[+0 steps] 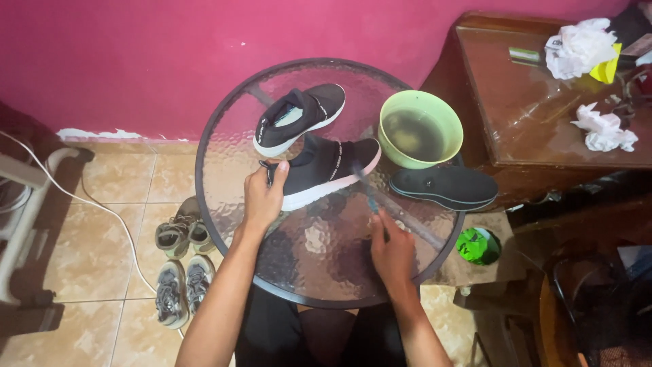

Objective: The person scrubs a black slip-on shoe with a toothbrush, repeatedly dipping the brush into a bowl of water. They clean the upper fabric, the white sole, and the heel area, rotating the shoe to reach different surfaces.

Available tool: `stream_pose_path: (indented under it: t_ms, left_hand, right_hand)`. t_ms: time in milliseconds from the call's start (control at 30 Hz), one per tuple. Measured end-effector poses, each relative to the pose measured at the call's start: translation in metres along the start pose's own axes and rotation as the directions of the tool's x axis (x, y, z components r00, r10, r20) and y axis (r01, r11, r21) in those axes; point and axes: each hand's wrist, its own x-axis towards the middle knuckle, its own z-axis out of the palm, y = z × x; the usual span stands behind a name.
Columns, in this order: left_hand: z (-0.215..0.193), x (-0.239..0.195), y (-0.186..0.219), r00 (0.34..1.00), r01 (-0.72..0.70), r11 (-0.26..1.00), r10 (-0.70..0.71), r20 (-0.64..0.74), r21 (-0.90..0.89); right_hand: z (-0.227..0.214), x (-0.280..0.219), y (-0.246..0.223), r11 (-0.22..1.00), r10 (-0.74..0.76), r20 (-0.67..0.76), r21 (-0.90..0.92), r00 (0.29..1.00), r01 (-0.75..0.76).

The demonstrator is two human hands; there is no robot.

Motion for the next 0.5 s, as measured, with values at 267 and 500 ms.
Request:
stream_pose_path:
  t_ms: [267,500]
  left_hand:
    - [0.001,0.001,-0.001,1.0,-0.001,1.0,0.001,0.023,-0.007]
    - [0.003,-0.001,-0.011,0.997,-0.073,0.997,0.072,0.022,0.035]
  right_hand:
    - [0.001,-0.007,-0.002,0.956,-0.133,0.088,-0.25,0.987,0.151]
    - [-0.002,0.005,-0.008,0.995,-0.098,0.029,-0.021,0.995,0.099]
